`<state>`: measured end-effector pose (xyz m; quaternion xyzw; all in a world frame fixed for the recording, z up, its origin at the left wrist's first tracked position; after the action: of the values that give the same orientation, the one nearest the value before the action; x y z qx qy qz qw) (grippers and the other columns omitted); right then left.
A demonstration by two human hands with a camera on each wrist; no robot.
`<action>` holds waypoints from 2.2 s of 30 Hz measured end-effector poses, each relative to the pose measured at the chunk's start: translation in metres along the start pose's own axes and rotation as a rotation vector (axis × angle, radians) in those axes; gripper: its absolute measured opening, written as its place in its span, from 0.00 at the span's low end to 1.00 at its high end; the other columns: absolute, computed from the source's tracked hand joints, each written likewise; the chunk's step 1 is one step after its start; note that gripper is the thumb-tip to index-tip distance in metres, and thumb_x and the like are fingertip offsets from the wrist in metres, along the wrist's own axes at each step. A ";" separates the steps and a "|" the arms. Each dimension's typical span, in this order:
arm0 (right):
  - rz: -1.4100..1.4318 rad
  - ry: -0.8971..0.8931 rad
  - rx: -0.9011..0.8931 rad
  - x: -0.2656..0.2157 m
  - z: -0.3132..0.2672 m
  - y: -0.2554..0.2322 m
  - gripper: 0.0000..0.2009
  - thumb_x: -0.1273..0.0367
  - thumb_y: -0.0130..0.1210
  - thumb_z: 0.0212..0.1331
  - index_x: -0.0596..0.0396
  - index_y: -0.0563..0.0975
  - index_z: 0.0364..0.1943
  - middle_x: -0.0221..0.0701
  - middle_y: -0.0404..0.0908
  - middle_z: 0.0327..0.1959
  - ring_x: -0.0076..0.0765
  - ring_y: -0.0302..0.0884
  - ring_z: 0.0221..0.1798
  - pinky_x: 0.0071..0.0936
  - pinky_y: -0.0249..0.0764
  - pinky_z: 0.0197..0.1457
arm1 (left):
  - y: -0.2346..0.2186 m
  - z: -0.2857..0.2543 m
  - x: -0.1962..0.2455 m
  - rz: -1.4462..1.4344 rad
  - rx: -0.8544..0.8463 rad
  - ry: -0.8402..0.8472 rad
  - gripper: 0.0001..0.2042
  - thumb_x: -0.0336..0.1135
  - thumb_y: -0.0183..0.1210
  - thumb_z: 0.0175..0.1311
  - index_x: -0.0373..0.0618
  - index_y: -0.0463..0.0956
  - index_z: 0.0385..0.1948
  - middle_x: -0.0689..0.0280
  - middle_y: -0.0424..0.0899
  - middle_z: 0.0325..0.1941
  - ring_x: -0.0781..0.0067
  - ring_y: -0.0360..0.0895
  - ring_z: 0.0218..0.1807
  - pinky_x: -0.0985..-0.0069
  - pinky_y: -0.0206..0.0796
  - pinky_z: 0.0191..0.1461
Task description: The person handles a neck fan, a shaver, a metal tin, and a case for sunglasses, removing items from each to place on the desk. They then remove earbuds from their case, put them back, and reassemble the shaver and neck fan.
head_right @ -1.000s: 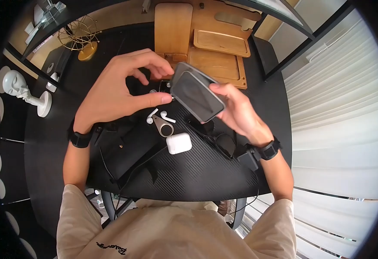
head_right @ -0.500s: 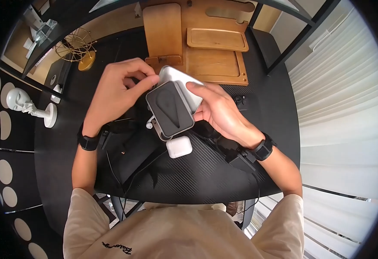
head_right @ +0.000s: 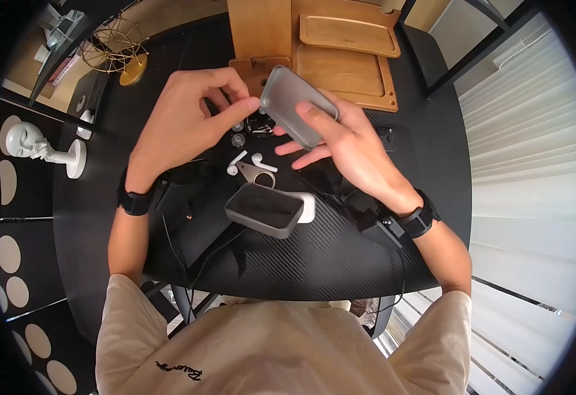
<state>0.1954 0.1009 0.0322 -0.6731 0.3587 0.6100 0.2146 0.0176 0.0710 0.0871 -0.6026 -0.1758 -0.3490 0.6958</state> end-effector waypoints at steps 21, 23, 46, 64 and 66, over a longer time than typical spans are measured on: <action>-0.994 -0.111 0.181 -0.033 0.005 -0.068 0.09 0.76 0.52 0.57 0.65 0.80 0.40 0.40 0.84 0.30 0.34 0.77 0.29 0.29 0.73 0.38 | 0.067 -0.037 0.004 0.216 -0.444 0.243 0.15 0.36 0.74 0.43 0.43 0.76 0.26 0.63 0.74 0.33 0.58 0.74 0.48 0.64 0.68 0.53; -0.966 -0.124 0.179 -0.029 0.005 -0.068 0.10 0.78 0.51 0.57 0.66 0.80 0.40 0.41 0.84 0.31 0.37 0.81 0.32 0.31 0.76 0.42 | 0.071 -0.035 0.005 0.234 -0.459 0.254 0.14 0.36 0.73 0.43 0.43 0.75 0.24 0.64 0.74 0.32 0.59 0.73 0.47 0.64 0.68 0.52; -1.270 -0.503 -0.158 -0.016 -0.028 0.028 0.18 0.59 0.70 0.49 0.59 0.80 0.35 0.37 0.79 0.33 0.46 0.75 0.45 0.41 0.73 0.50 | 0.042 -0.022 0.002 0.161 -0.409 0.227 0.17 0.29 0.70 0.49 0.43 0.79 0.42 0.63 0.77 0.47 0.58 0.72 0.57 0.64 0.65 0.62; -1.144 -0.780 -0.139 -0.060 -0.052 0.042 0.13 0.73 0.67 0.38 0.58 0.75 0.29 0.32 0.71 0.31 0.42 0.69 0.37 0.37 0.74 0.38 | 0.004 -0.003 0.012 -0.201 -0.055 0.204 0.13 0.36 0.65 0.63 0.40 0.81 0.44 0.63 0.85 0.41 0.70 0.81 0.40 0.75 0.71 0.42; -1.163 -0.815 -0.146 -0.064 -0.053 0.042 0.14 0.73 0.67 0.38 0.58 0.76 0.31 0.32 0.71 0.32 0.43 0.70 0.38 0.37 0.74 0.39 | 0.015 -0.007 0.007 -0.422 -0.367 -0.098 0.15 0.39 0.62 0.67 0.40 0.78 0.50 0.65 0.85 0.37 0.76 0.82 0.36 0.79 0.72 0.34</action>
<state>0.1995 0.0489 0.1091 -0.4867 -0.2090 0.6221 0.5766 0.0321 0.0630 0.0793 -0.6846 -0.2646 -0.4827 0.4778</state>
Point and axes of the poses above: each hand's wrist, its own z-axis towards the middle knuckle, its own y-axis out of the palm, x = y × z, the point moved 6 cm from there along z, towards the middle knuckle
